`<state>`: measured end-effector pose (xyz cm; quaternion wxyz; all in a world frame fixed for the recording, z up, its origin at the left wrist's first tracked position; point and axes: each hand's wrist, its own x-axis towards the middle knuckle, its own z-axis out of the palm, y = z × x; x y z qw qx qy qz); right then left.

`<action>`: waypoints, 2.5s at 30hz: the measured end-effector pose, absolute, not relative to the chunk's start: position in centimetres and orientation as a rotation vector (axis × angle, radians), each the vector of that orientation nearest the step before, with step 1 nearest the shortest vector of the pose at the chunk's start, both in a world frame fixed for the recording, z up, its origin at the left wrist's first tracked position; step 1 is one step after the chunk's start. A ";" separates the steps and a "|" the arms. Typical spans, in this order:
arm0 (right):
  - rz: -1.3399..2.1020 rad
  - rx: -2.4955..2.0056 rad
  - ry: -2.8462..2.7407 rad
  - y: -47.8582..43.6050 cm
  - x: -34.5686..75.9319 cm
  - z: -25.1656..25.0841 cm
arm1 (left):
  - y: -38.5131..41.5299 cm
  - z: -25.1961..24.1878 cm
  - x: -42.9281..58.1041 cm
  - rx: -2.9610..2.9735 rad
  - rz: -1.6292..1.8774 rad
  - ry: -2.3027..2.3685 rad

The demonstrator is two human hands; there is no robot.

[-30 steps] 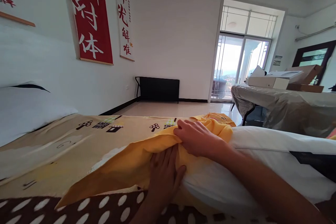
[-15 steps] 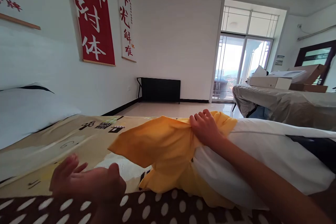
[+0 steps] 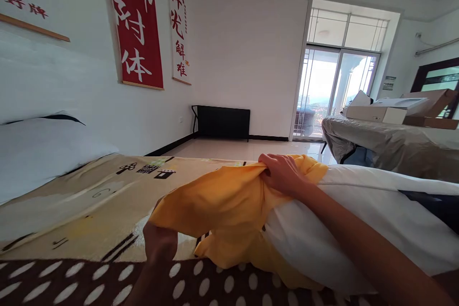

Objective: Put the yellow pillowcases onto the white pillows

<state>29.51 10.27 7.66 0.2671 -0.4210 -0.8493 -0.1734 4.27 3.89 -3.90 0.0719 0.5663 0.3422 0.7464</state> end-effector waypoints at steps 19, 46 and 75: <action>-0.230 -0.706 -2.363 5.0 21.1 7.3 | 3.1 -1.5 5.7 1.051 2.250 1.664; -0.911 -0.396 -2.416 6.5 17.3 5.0 | 4.0 -1.7 2.8 1.042 2.372 1.412; -0.285 -0.619 -2.692 8.8 25.9 8.9 | 2.9 -1.4 5.3 0.805 2.199 1.555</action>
